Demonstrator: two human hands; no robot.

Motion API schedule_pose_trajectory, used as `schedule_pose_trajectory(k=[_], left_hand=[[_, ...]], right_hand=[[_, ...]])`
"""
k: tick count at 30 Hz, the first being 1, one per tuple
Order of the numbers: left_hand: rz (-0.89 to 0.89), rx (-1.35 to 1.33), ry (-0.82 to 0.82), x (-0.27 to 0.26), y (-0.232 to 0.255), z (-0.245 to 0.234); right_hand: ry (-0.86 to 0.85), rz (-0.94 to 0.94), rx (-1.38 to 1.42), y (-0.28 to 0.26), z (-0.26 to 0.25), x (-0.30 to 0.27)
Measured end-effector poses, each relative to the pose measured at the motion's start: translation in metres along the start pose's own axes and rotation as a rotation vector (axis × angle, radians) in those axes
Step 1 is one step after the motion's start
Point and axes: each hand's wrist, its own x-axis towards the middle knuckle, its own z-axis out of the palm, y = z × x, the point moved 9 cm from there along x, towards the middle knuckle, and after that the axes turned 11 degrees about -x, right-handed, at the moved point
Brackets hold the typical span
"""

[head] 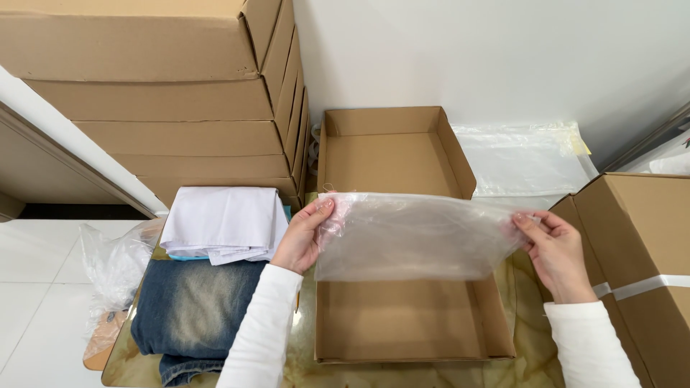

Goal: The person packs folded clothes, including jeans and shirts, into cardboard boxes. They place the clothes inside clear plastic bags, put the bags into the boxes, and then close the boxes. The person also ties a white ribbon around the closed boxes.

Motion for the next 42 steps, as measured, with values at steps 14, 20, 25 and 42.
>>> schedule_pose_trajectory(k=[14, 20, 25, 42], left_hand=[[-0.426, 0.550, 0.241, -0.014, -0.117, -0.153], [-0.324, 0.460, 0.410, -0.029, -0.185, -0.220], [-0.274, 0.398, 0.480, -0.037, -0.182, -0.233], [-0.037, 0.223, 0.391, -0.159, -0.002, -0.176]], right_hand=[[0.061, 0.425, 0.126, 0.129, -0.003, 0.042], [0.104, 0.459, -0.250, 0.132, -0.010, -0.043], [0.155, 0.280, -0.651, 0.154, -0.038, -0.101], [-0.297, 0.361, -0.499, 0.164, 0.133, -0.099]])
